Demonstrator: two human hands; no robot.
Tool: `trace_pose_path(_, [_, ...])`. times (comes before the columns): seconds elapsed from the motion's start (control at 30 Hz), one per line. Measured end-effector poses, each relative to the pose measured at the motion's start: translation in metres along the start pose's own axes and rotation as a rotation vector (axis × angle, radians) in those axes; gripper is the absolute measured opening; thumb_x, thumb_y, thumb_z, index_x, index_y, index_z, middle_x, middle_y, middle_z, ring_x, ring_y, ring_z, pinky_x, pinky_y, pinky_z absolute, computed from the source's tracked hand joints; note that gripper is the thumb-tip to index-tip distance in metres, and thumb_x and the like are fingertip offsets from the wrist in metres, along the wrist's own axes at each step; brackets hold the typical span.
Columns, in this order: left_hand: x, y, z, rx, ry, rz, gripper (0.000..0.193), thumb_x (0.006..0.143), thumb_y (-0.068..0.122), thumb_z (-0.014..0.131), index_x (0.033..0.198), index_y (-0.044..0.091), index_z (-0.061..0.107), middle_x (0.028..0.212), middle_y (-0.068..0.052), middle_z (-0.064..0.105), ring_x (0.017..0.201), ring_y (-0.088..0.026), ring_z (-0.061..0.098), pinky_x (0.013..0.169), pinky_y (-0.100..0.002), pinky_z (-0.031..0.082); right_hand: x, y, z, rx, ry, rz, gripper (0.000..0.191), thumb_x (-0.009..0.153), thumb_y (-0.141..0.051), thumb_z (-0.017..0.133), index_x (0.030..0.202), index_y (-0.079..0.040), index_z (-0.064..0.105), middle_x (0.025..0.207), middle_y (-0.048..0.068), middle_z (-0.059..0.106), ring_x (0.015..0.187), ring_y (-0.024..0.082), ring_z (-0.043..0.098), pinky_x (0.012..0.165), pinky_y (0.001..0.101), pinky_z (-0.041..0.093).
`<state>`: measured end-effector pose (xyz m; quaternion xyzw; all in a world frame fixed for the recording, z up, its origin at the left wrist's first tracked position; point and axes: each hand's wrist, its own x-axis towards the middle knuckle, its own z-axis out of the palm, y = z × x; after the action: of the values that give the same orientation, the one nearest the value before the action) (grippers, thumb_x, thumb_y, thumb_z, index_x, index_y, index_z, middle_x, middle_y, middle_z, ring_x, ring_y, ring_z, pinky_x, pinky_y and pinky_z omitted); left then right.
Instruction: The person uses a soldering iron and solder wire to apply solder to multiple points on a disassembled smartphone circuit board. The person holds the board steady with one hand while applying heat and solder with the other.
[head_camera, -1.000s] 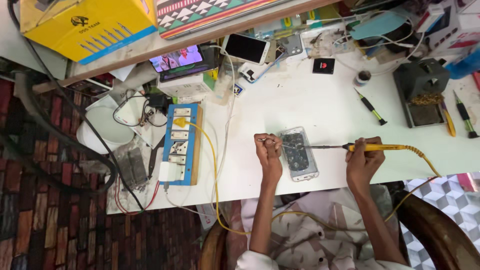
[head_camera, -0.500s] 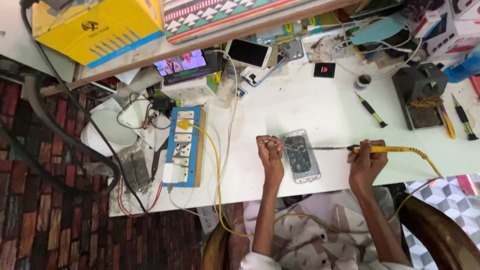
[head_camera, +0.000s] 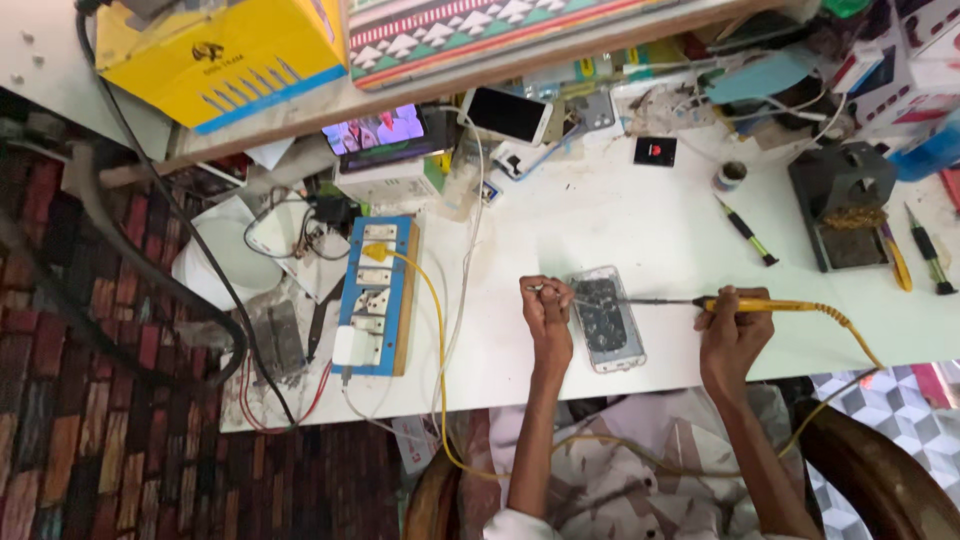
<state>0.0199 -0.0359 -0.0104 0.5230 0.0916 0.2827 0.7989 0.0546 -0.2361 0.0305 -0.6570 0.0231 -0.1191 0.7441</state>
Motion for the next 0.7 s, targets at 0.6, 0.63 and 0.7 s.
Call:
trace_pose_path(0.6, [0.002,-0.001,0.001,-0.009,-0.004,0.027,0.019,0.114,0.030,0.043,0.112,0.011,0.041,0.086,-0.002,0.048,0.074,-0.008,0.041,0.063,-0.022,0.035,-0.003,0.006,0.000,-0.105,0.016,0.019,0.015,0.112,-0.010,0.052,0.101,0.000,0.049,0.066,0.005,0.056,0.052,0.007,0.044,0.049,0.0238,0.034])
trace_pose_path(0.63, [0.003,-0.001,0.001,-0.032,-0.023,0.054,0.020,0.114,0.030,0.043,0.112,0.011,0.041,0.087,-0.002,0.047,0.075,-0.009,0.042,0.066,-0.023,0.037,-0.003,0.007,0.000,-0.069,0.012,-0.019,0.015,0.113,-0.010,0.052,0.102,0.000,0.049,0.070,0.004,0.055,0.056,0.007,0.047,0.052,0.0238,0.037])
trace_pose_path(0.7, [0.002,0.000,0.001,-0.053,-0.016,0.040,0.020,0.115,0.030,0.044,0.112,0.010,0.040,0.089,-0.002,0.047,0.077,-0.010,0.042,0.070,-0.025,0.040,-0.004,0.010,0.000,0.001,0.004,-0.078,0.016,0.115,-0.009,0.053,0.104,0.000,0.048,0.076,0.004,0.053,0.062,0.007,0.051,0.057,0.0242,0.045])
